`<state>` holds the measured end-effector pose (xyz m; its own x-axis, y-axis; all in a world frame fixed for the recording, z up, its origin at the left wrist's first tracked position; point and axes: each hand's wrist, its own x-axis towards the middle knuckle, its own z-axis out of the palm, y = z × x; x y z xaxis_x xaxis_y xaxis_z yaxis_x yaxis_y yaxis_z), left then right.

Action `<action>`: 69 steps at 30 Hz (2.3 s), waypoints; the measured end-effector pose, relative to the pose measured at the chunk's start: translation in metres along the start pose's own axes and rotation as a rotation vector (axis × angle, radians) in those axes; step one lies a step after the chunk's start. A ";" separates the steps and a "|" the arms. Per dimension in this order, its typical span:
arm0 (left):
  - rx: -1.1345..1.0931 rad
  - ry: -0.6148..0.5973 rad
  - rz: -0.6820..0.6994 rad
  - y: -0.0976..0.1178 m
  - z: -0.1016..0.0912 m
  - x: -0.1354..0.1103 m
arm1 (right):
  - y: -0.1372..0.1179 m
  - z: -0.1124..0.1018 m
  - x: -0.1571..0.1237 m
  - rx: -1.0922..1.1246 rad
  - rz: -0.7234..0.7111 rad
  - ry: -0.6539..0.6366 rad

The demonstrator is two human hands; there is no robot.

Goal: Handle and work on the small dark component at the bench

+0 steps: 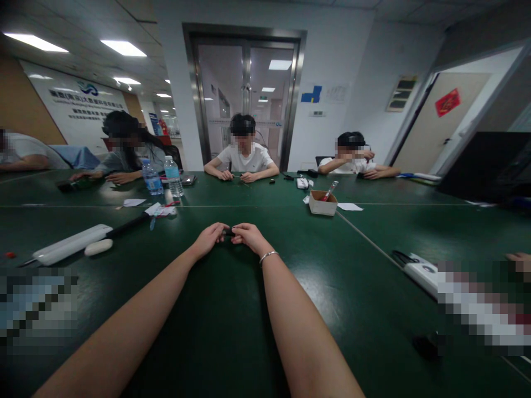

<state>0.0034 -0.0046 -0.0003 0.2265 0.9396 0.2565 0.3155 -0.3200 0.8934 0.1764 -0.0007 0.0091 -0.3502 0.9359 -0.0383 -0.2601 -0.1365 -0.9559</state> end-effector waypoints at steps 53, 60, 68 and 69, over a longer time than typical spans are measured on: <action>-0.095 0.046 0.044 0.001 -0.002 0.001 | -0.007 0.004 -0.003 -0.205 -0.042 -0.056; -0.075 0.049 0.039 0.003 -0.002 0.001 | -0.004 0.002 0.000 -0.185 -0.002 0.015; -0.083 0.065 0.012 0.005 -0.002 0.000 | -0.006 -0.001 -0.005 -0.131 -0.107 -0.064; -0.085 0.063 0.012 0.005 -0.002 0.000 | -0.006 -0.001 -0.004 -0.124 -0.087 -0.053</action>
<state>0.0035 -0.0059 0.0052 0.1710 0.9424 0.2875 0.2334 -0.3222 0.9174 0.1804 -0.0037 0.0148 -0.3787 0.9237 0.0585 -0.1800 -0.0115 -0.9836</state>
